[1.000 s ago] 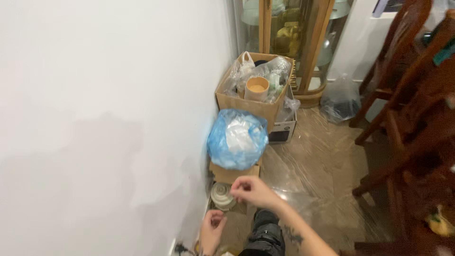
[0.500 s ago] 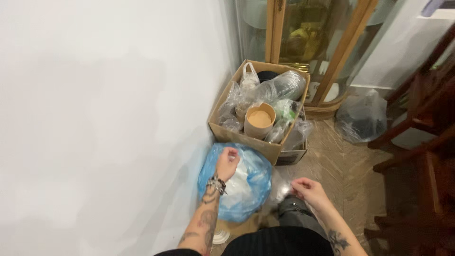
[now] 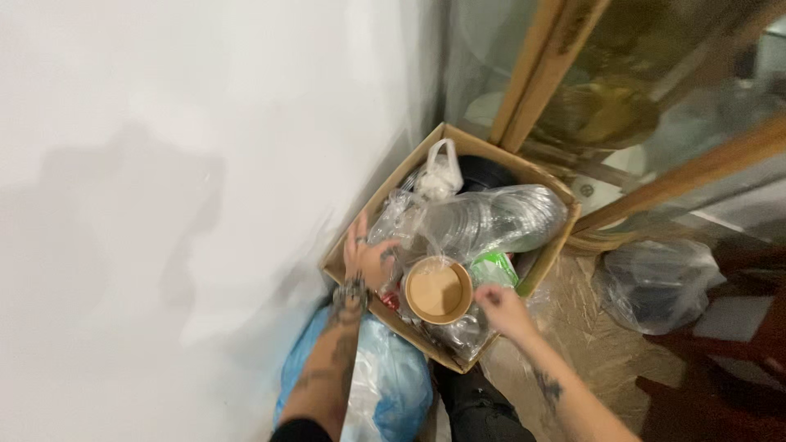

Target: The person transfers fried food items from a strainer into a bowl using chopsticks, then retrieves a plastic lid to cover the bowl. They sprinkle seasoning from a jar onto the food, place the lid on the bowl, and carry both the bowl and the jar to a dining table where they arrange them next to a container of sushi.

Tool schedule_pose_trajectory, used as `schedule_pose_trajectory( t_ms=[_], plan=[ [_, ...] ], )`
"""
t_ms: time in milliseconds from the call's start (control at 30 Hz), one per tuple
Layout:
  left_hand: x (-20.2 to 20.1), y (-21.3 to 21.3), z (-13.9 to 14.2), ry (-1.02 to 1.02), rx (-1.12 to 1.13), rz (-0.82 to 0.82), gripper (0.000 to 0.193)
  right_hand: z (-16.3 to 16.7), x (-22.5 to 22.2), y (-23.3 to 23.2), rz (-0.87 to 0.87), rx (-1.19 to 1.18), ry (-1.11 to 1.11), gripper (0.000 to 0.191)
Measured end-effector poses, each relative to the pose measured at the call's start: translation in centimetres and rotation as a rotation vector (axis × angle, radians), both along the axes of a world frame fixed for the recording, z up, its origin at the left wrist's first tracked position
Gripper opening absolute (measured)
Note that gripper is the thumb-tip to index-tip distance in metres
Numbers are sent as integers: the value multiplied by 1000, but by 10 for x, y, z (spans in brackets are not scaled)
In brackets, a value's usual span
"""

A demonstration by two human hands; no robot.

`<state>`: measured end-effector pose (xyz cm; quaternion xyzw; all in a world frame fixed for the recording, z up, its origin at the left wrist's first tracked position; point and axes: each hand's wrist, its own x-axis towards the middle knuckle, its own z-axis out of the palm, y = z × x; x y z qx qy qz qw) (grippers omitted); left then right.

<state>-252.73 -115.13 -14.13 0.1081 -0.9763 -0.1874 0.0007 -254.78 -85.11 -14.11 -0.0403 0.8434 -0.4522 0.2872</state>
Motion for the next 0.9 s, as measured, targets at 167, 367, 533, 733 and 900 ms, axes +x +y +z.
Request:
schedule_pose_trajectory(
  t_ms=[167,367,533,733,900],
  plan=[
    [-25,-24,-24,-184,-58,281,55,-9,-58,-20,-18,250,-128,20],
    [32,-39,-21,330,17,611,73,-34,-114,10,-295,375,801,49],
    [75,-10,-6,370,-93,658,67,-36,-120,-54,370,42,618,30],
    [73,42,-21,127,387,454,19,-26,-99,-139,1076,648,267,47],
    [20,75,-32,104,517,342,23,-7,-121,-100,1017,625,211,27]
  ],
)
